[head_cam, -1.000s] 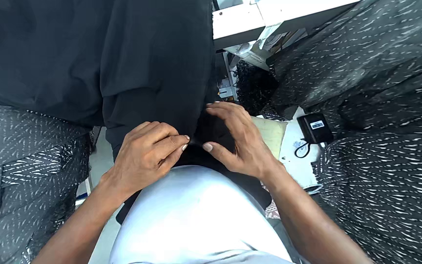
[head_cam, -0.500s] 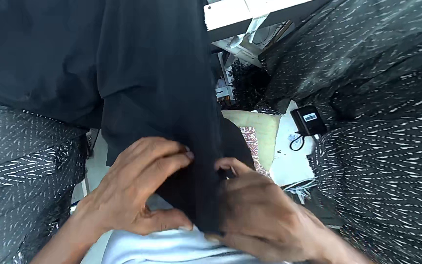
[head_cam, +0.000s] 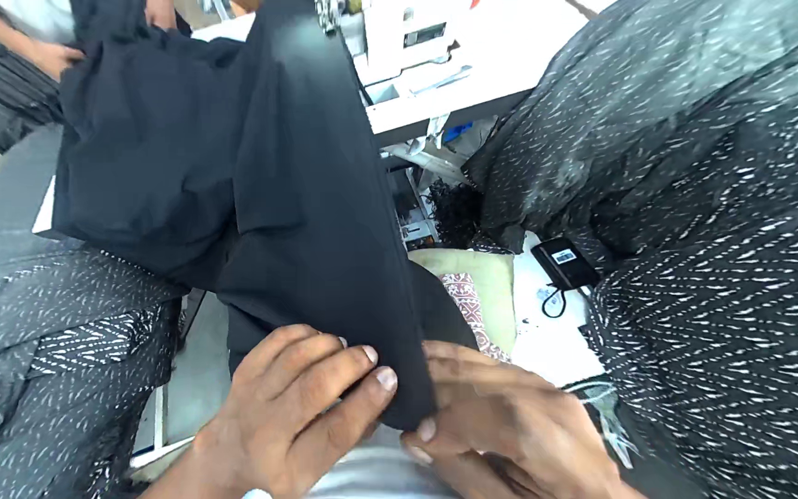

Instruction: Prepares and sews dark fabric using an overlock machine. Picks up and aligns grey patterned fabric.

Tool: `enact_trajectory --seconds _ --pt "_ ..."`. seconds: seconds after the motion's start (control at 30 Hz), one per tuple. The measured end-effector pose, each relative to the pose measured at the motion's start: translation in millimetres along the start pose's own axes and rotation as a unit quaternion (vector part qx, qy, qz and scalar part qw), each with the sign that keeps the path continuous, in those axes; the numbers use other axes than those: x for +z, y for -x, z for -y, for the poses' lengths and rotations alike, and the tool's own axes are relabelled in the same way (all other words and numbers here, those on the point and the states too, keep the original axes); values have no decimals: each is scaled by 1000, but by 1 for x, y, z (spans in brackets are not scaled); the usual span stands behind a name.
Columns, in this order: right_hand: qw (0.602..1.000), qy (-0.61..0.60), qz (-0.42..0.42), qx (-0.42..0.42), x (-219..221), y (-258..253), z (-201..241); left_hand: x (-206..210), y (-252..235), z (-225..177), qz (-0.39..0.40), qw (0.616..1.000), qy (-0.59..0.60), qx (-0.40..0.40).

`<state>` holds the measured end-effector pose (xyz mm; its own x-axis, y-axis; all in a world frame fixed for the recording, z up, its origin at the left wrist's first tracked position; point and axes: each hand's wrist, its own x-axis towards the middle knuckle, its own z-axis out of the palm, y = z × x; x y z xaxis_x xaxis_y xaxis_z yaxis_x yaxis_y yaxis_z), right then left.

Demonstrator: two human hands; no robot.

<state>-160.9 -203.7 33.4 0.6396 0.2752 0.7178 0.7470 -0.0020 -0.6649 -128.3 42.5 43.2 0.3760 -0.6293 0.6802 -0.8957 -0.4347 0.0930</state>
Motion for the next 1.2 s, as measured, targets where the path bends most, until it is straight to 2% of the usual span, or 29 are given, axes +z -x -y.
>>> enact_trajectory --seconds 0.23,0.33,0.43,0.67,0.87,1.0,1.1,1.2 --pt "991 113 -44 -48 6 11 2 12 -9 -10 -30 999 -36 -7" --pt "975 205 -14 -87 1 13 3 12 -11 -10 -20 999 -46 -8" --pt "969 229 -12 -90 -2 13 3 12 -10 -11 -11 999 -44 4" --pt "985 135 -111 13 -3 11 7 23 -17 -13 -38 999 -5 11" --pt "986 122 -113 20 -6 11 7 28 -22 -6 -7 999 -9 33" --pt "992 93 -86 18 -15 16 4 21 -22 -6 27 997 46 51" --pt "994 58 -82 45 -25 14 -6 23 -24 -2 50 994 78 66" --pt "986 37 -122 103 -37 -2 -31 31 -30 2 61 990 111 61"
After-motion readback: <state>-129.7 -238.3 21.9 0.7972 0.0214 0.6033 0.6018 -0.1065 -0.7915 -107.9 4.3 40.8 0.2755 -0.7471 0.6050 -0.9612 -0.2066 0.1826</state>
